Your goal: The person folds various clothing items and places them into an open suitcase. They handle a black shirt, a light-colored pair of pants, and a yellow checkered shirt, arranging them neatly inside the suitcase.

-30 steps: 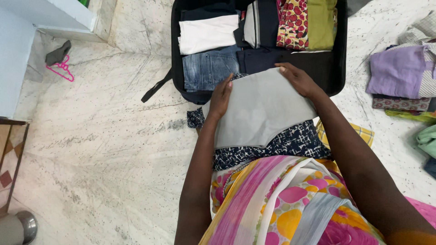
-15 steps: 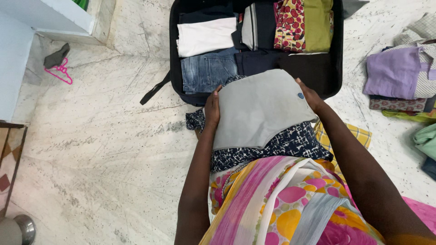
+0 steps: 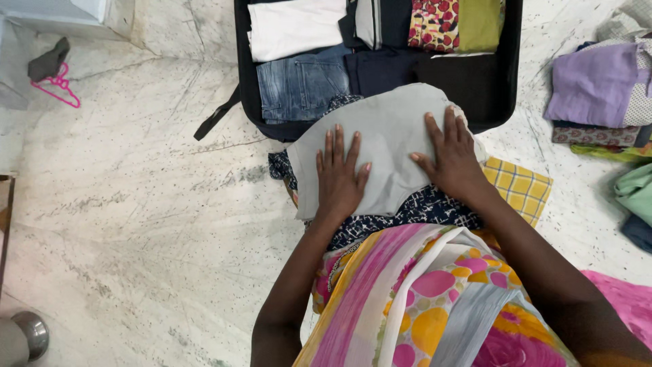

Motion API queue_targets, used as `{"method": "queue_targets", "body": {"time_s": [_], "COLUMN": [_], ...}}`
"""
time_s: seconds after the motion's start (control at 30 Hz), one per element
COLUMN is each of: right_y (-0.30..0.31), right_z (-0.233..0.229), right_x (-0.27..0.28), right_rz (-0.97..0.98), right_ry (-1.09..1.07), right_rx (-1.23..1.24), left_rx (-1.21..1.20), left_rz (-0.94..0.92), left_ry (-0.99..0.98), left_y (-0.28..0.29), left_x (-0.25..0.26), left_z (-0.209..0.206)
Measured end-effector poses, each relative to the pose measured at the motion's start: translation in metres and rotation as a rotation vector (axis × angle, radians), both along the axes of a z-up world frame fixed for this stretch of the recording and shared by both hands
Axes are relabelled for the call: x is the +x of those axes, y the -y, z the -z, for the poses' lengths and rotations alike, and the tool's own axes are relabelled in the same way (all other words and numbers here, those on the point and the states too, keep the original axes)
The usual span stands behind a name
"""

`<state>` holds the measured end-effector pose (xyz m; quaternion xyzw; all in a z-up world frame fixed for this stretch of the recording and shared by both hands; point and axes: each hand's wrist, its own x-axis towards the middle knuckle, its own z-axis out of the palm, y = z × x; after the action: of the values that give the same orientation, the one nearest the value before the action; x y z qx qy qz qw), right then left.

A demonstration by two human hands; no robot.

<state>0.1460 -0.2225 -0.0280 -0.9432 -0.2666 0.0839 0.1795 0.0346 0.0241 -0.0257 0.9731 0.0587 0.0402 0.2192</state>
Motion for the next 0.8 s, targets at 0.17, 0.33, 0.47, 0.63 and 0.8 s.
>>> {"method": "queue_targets", "body": {"time_s": [0.17,0.33,0.47,0.63,0.8], "right_y": [-0.046,-0.072,-0.077,-0.065,-0.053], "right_z": [0.003,0.007,0.005,-0.002,-0.015], "right_x": [0.024,0.059,0.066,0.041,0.000], "right_rz": [-0.030,-0.098,-0.148,-0.291,-0.389], "right_ry": [0.164,0.171,0.192,0.330,0.357], "right_rx": [-0.060,-0.092,-0.062,-0.081,-0.263], "left_rx": [0.108,0.155,0.179,0.229,0.147], "left_rz": [0.038,0.085,0.097,0.146,0.241], "left_ry": [-0.041,-0.049,-0.053,0.007,-0.012], "left_y": [0.004,-0.001,0.003,0.006,0.017], "left_x": [0.044,0.087,0.097,0.080,0.038], "left_z": [-0.016,-0.008,-0.005,-0.005,-0.014]}}
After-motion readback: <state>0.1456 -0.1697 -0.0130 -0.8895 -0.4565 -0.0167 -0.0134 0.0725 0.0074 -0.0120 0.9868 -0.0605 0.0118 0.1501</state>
